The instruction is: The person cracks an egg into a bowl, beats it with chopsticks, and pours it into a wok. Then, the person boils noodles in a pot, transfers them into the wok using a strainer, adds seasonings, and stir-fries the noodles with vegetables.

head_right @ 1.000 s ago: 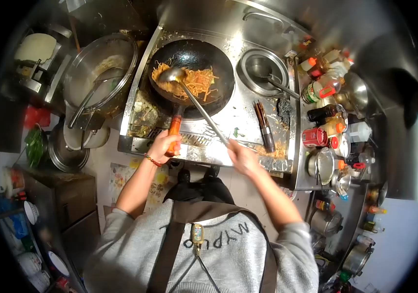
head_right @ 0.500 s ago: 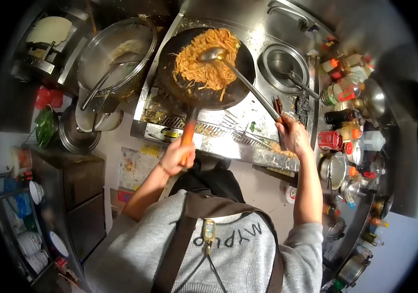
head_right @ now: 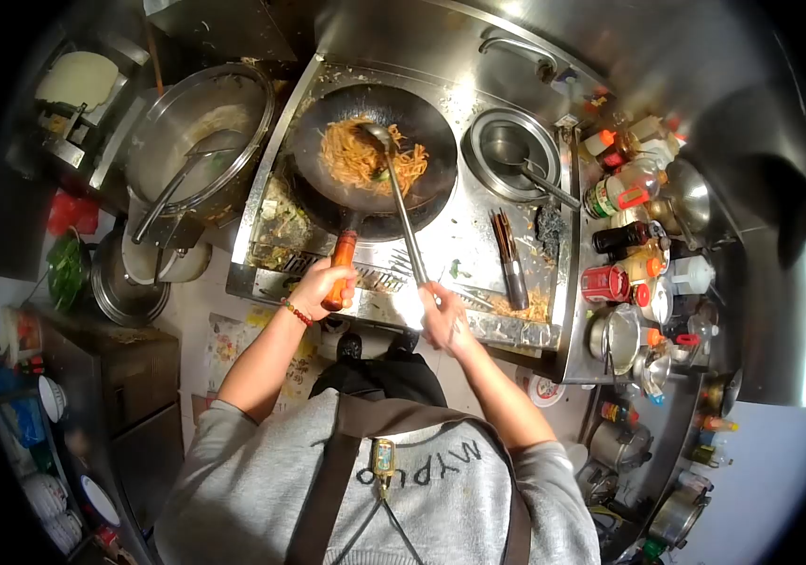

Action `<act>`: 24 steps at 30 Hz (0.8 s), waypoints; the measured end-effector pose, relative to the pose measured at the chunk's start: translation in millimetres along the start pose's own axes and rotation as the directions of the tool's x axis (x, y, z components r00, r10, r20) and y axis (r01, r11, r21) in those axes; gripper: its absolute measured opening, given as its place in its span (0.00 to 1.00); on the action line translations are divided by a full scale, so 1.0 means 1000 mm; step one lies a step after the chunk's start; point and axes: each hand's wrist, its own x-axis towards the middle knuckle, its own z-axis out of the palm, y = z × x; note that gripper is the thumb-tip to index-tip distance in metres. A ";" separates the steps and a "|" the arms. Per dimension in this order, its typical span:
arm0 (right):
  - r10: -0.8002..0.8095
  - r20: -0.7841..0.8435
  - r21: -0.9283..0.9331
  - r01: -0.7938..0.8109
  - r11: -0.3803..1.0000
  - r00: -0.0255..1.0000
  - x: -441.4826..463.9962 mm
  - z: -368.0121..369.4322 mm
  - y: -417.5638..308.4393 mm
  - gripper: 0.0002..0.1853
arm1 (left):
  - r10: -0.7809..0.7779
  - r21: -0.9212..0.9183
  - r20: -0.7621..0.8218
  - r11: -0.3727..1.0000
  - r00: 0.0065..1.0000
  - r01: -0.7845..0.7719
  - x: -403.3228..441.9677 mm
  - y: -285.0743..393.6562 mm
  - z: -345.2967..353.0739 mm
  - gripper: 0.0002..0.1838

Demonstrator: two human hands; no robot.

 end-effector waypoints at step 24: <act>-0.149 -0.072 -0.068 0.144 0.987 0.986 -0.045 -0.152 -0.033 0.18 | 0.038 -0.043 -0.031 0.998 0.999 -0.040 -0.060 0.009 0.016 0.05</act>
